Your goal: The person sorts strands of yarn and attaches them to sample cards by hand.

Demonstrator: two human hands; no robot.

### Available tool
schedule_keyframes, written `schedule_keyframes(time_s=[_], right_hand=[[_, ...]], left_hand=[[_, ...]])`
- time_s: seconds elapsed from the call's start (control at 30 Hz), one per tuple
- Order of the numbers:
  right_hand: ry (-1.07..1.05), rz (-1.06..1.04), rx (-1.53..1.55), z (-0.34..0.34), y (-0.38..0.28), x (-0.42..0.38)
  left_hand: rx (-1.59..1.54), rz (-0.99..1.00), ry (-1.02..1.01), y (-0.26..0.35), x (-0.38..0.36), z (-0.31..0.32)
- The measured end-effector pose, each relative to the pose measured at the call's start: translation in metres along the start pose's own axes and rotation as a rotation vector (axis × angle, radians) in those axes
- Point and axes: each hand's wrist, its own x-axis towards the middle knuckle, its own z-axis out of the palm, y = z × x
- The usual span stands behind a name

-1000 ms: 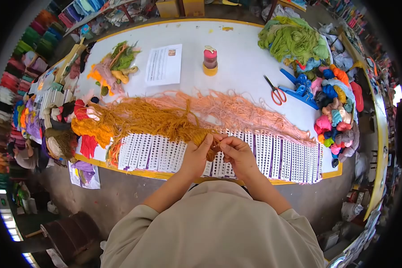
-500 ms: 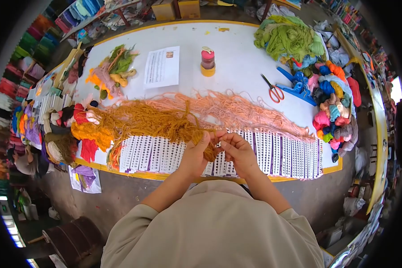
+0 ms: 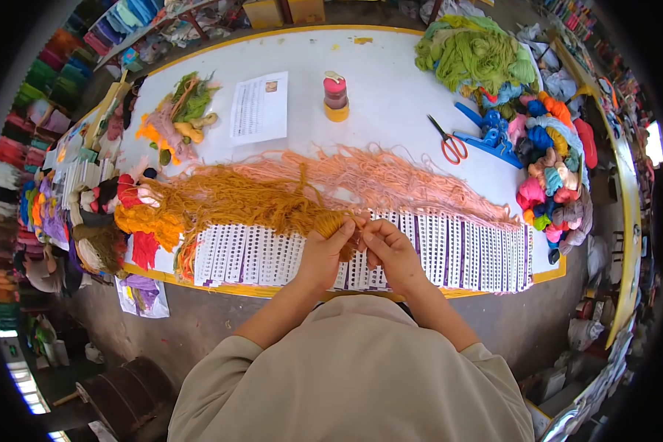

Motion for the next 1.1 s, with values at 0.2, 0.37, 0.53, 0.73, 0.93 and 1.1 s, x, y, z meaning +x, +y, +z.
schedule_keyframes(time_s=[0.2, 0.37, 0.53, 0.73, 0.93, 1.1], right_hand=[[0.267, -0.345, -0.187, -0.072, 0.009, 0.004], [0.522, -0.355, 0.505, -0.259, 0.001, -0.015], [0.830, -0.452, 0.350, -0.500, -0.016, -0.100], [1.016, -0.427, -1.040, -0.528, 0.041, -0.062], [0.218, -0.017, -0.922, -0.248, 0.077, 0.093], [-0.090, 0.123, -0.924, -0.188, 0.120, 0.140]], left_hand=[[-0.145, -0.124, 0.175, 0.024, 0.024, -0.047], [-0.552, -0.059, 0.326, 0.028, 0.071, -0.330], [-0.277, 0.199, 0.941, 0.123, 0.031, -0.327], [-0.196, -0.154, 0.390, 0.033, 0.055, -0.259], [0.061, -0.689, 0.312, -0.115, 0.116, -0.113], [1.027, -0.471, 0.307, -0.167, 0.134, -0.073]])
